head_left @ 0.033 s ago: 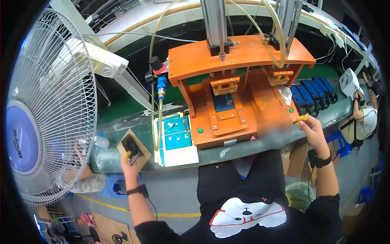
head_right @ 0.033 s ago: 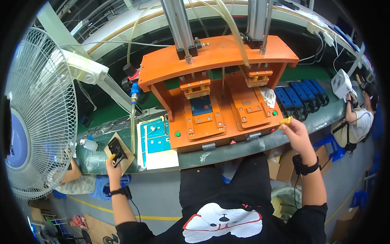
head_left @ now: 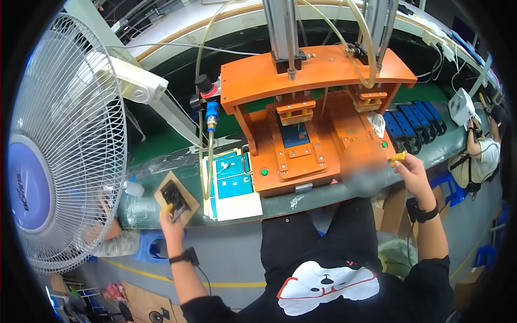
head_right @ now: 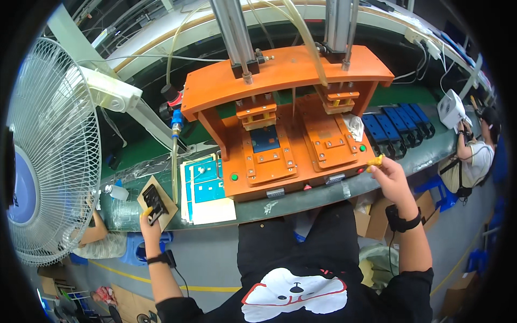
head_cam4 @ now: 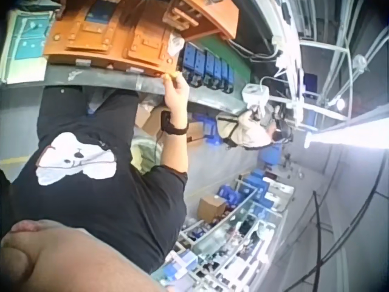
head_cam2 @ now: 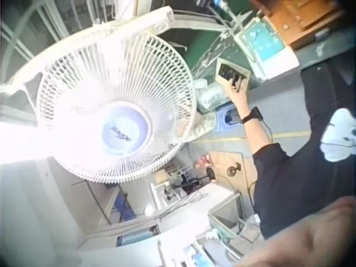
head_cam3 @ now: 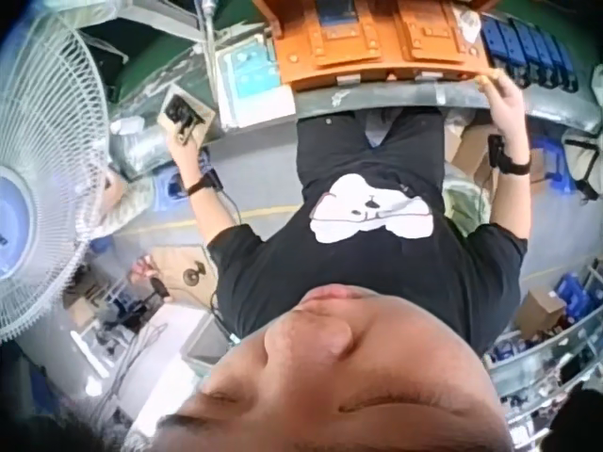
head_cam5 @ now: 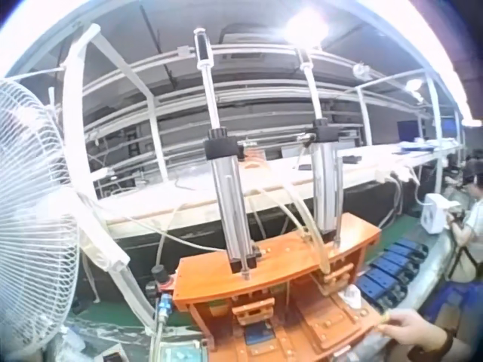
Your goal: The person repeatedly places small yellow components into an orange jig, presses a lever to secure them, and then removes the assembled unit. This cycle is performed multiple times in a factory setting.
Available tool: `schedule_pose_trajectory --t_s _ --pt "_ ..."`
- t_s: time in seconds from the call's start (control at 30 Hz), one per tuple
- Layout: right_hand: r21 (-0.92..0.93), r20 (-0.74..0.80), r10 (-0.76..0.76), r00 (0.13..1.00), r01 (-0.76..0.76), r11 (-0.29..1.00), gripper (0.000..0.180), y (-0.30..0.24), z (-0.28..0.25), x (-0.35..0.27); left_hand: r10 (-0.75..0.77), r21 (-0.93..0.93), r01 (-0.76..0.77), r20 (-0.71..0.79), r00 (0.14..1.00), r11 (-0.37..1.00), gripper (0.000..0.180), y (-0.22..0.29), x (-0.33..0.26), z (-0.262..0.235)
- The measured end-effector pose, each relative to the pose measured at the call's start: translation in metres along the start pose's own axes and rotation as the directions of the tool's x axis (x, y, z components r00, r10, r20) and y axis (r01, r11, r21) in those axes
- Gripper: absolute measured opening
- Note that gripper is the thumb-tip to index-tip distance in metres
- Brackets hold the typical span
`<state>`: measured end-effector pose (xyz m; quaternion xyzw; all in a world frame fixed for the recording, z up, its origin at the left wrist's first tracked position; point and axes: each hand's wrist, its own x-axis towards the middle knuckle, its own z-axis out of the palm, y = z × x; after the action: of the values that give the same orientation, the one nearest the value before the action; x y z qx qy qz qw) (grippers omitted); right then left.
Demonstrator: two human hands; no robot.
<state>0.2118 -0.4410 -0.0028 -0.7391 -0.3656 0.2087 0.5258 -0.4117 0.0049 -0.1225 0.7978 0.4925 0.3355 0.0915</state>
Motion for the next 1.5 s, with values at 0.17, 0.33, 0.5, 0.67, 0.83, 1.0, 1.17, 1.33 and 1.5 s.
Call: schedule_pose_trajectory --t_s 0.17,0.33,0.5,0.67,0.83,1.0,1.17,1.33,1.5 --pt "-0.081 0.113 -0.110 0.988 0.119 0.990 0.018 -0.015 0.042 -0.025 0.118 -0.101 -0.120 -0.028 0.993 0.988 0.030 0.117 -0.079 -0.058" --pt "-0.038 0.291 -0.238 0.927 0.260 0.965 0.015 -0.022 0.086 -0.044 0.000 -0.655 0.084 0.127 0.992 0.751 0.041 0.239 -0.144 -0.051" --pt "-0.054 0.436 -0.294 0.850 0.351 0.935 0.017 -0.046 0.097 -0.048 0.432 -0.525 -0.311 0.123 0.894 0.792 0.045 0.320 -0.111 -0.024" --pt "-0.086 0.422 -0.264 0.867 0.328 0.941 0.020 -0.034 0.083 -0.067 0.554 -0.474 -0.492 -0.010 0.832 0.730 0.039 0.363 -0.029 0.041" --pt "-0.108 0.363 -0.085 0.928 0.132 0.985 0.021 -0.004 0.071 -0.094 0.567 -0.316 -0.545 -0.027 0.823 0.776 0.036 0.375 0.033 0.099" --pt "-0.056 0.339 0.142 0.930 -0.131 0.990 0.027 0.009 0.061 -0.107 0.578 -0.197 -0.544 0.270 0.770 0.816 0.044 0.383 0.058 0.101" --pt "-0.137 0.422 0.228 0.877 -0.187 0.973 0.030 0.029 0.061 -0.098 0.646 -0.192 -0.629 0.398 0.651 0.753 0.063 0.386 0.072 0.089" --pt "-0.154 0.476 0.020 0.879 0.061 0.986 0.029 0.017 0.082 -0.074 0.679 -0.247 -0.639 0.380 0.628 0.729 0.087 0.370 0.065 0.087" --pt "-0.199 0.574 -0.017 0.819 0.160 0.967 0.036 0.006 0.100 -0.062 0.600 -0.395 -0.505 0.164 0.783 0.767 0.085 0.316 0.037 0.085"
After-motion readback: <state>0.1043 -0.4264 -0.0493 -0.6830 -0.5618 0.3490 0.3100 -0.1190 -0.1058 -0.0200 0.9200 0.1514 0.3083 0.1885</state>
